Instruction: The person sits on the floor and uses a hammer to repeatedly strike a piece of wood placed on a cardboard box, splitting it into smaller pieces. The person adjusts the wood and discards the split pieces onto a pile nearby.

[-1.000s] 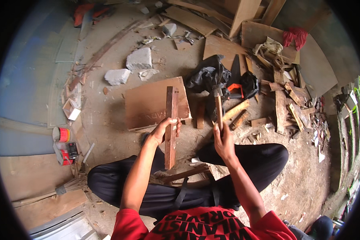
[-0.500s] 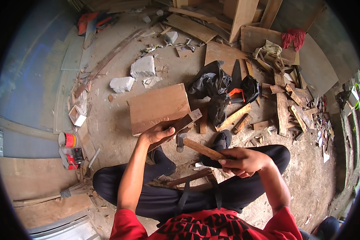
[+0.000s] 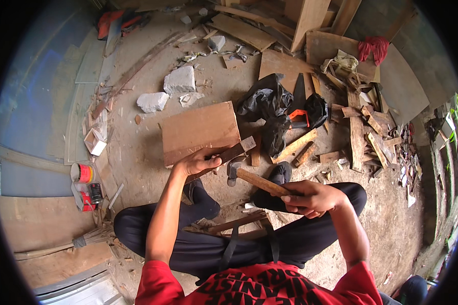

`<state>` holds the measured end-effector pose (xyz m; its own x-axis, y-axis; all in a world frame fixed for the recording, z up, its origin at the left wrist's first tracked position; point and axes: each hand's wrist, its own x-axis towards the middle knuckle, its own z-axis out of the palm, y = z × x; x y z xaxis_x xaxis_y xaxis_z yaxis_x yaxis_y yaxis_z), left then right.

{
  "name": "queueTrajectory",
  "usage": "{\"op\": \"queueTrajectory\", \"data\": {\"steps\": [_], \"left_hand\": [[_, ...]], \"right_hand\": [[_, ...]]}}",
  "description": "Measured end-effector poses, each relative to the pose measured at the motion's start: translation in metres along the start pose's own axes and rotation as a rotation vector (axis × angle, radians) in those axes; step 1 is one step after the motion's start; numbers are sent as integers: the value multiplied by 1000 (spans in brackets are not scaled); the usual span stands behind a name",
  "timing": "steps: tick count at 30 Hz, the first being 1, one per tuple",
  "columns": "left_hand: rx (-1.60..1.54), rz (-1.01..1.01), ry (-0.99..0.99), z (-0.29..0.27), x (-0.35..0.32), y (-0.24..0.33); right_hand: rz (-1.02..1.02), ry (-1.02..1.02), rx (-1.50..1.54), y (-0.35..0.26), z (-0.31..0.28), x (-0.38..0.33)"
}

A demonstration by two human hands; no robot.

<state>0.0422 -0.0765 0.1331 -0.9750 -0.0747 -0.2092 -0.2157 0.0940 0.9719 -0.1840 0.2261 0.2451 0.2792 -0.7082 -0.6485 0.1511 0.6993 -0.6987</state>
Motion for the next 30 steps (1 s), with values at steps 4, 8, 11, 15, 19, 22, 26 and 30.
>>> {"op": "queueTrajectory", "data": {"steps": [4, 8, 11, 15, 19, 22, 26, 30], "left_hand": [[-37, -58, 1, 5, -4, 7], [97, -53, -3, -8, -5, 8], [48, 14, 35, -12, -5, -11], [180, 37, 136, -33, -5, -29], [155, 85, 319, -38, -7, -49], [488, 89, 431, -35, -8, -54], [562, 92, 570, -29, 3, -59], [585, -34, 606, -19, 12, -42]], "right_hand": [[54, -17, 11, 1, -6, -4], [14, -8, 91, 1, -3, -11], [-25, 19, 125, 1, 3, -9], [-138, 135, 44, 3, 5, -16], [-143, 134, 61, 2, -2, -17], [-179, 167, 101, 5, -7, -20], [-243, 183, 248, 17, 2, -12], [-260, 250, 275, 22, 12, -11]]}}
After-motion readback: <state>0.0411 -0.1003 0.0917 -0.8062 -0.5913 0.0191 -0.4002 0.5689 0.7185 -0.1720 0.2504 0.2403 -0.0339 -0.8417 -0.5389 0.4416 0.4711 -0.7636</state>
